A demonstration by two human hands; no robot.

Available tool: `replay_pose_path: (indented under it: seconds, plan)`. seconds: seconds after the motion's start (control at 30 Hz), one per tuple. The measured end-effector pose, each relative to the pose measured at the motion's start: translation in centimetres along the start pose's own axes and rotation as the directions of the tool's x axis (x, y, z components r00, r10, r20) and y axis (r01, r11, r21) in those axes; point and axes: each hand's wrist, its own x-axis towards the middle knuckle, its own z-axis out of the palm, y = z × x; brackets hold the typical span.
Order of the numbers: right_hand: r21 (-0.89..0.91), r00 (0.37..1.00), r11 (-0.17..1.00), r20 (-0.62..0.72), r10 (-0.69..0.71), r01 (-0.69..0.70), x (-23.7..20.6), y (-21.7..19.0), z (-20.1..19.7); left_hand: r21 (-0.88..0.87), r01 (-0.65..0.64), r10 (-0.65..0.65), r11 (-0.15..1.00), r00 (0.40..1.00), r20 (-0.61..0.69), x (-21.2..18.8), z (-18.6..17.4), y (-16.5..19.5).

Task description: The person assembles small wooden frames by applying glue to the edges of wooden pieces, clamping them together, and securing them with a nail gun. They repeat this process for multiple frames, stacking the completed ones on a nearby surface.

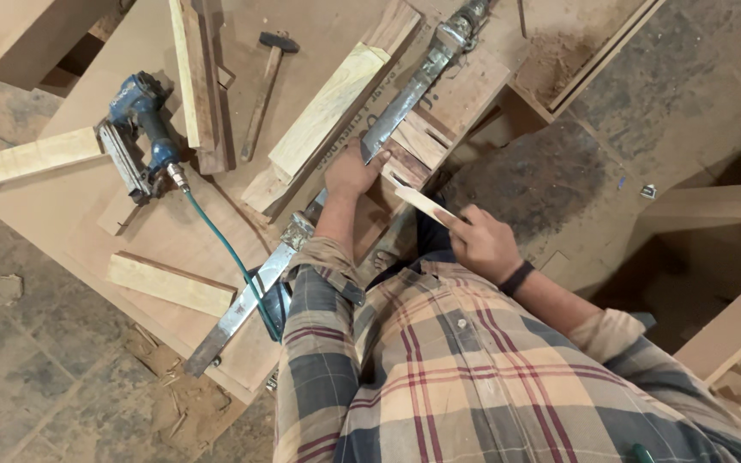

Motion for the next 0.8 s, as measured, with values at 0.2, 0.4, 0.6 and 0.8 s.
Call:
replay_pose_path:
  seconds: [0.2, 0.4, 0.6, 0.8]
  plan:
    - [0.489, 0.998, 0.872, -0.052, -0.017, 0.041, 0.9, 3.3, 1.6, -0.016, -0.017, 0.016, 1.000, 0.999, -0.041, -0.1, 0.3, -0.1]
    - [0.659, 0.780, 0.435, 0.420, 0.464, -0.614, 0.2, 9.2, 1.5, 0.002, -0.028, 0.028, 1.000, 0.999, -0.030, 1.3, 1.0, -0.7]
    - [0.564, 0.965, 0.784, 0.110, 0.239, -0.259, 2.6, 11.8, 1.0, -0.012, -0.062, 0.058, 0.998, 0.980, -0.190, 2.4, 1.9, 2.4]
    - [0.419, 0.931, 0.835, 0.241, 0.275, -0.355, 5.5, 12.3, 0.6, -0.004, -0.006, 0.005, 1.000, 0.991, -0.132, 2.2, 1.4, 5.4]
